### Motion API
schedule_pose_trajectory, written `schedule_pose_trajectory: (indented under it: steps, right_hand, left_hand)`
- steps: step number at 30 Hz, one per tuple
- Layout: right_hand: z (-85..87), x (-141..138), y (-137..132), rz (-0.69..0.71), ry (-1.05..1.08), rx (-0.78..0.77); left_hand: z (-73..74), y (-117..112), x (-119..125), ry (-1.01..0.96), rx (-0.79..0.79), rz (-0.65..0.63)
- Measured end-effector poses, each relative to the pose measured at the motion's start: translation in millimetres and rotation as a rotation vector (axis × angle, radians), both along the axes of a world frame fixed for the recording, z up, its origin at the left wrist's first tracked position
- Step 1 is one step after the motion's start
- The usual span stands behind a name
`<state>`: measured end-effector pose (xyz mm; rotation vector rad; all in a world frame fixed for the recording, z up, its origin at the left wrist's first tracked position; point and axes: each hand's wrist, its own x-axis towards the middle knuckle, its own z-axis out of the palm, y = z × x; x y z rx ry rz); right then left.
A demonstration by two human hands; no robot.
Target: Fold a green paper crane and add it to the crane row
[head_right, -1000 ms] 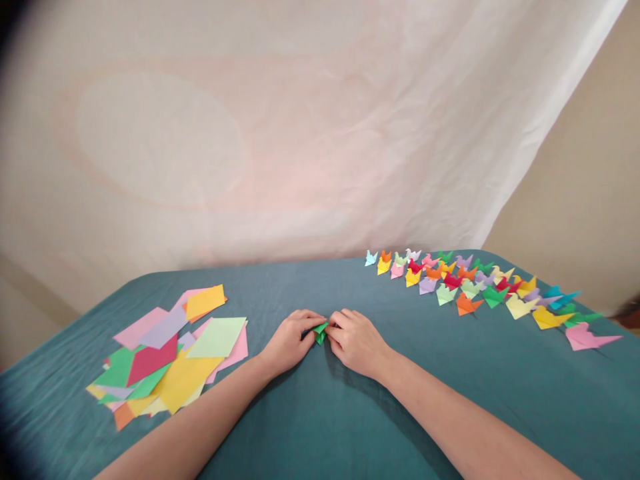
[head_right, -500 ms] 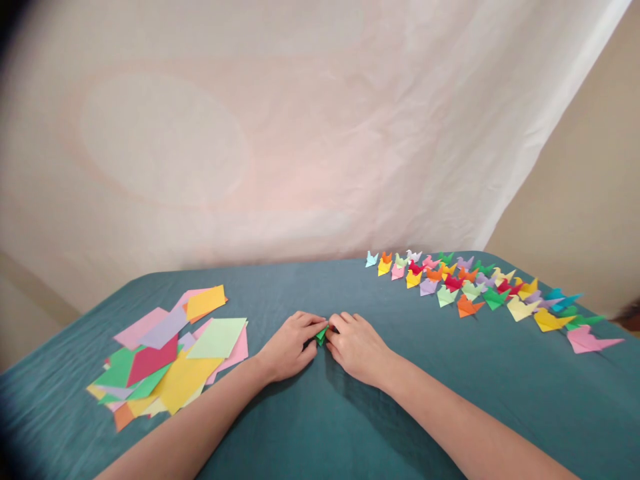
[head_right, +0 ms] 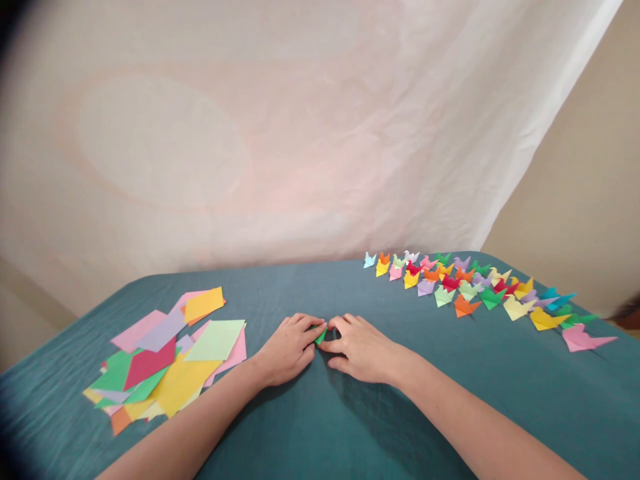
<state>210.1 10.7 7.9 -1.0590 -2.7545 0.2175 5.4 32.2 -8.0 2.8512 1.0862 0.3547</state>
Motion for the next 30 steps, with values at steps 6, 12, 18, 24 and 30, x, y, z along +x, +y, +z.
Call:
schedule_pose_trajectory:
  steps: [6, 12, 18, 24, 30]
  right_hand:
    - [0.4, 7, 6, 0.005, 0.103, -0.083]
    - [-20.1, 5, 19, -0.145, 0.289, -0.089]
    - [-26.7, 0, 14, -0.171, 0.232, 0.009]
    - [-24.0, -3, 10, -0.172, 0.115, 0.066]
    - [-22.4, -4, 9, -0.14, -0.004, 0.15]
  left_hand:
    - [1.5, 0, -1, 0.034, -0.003, -0.007]
    - [3.0, 1, -5, 0.013, -0.05, -0.032]
    - [1.8, 4, -6, -0.043, -0.117, -0.037]
    - [1.7, 6, -7, -0.074, -0.168, -0.058]
    - [1.9, 6, -8, -0.051, -0.144, -0.061]
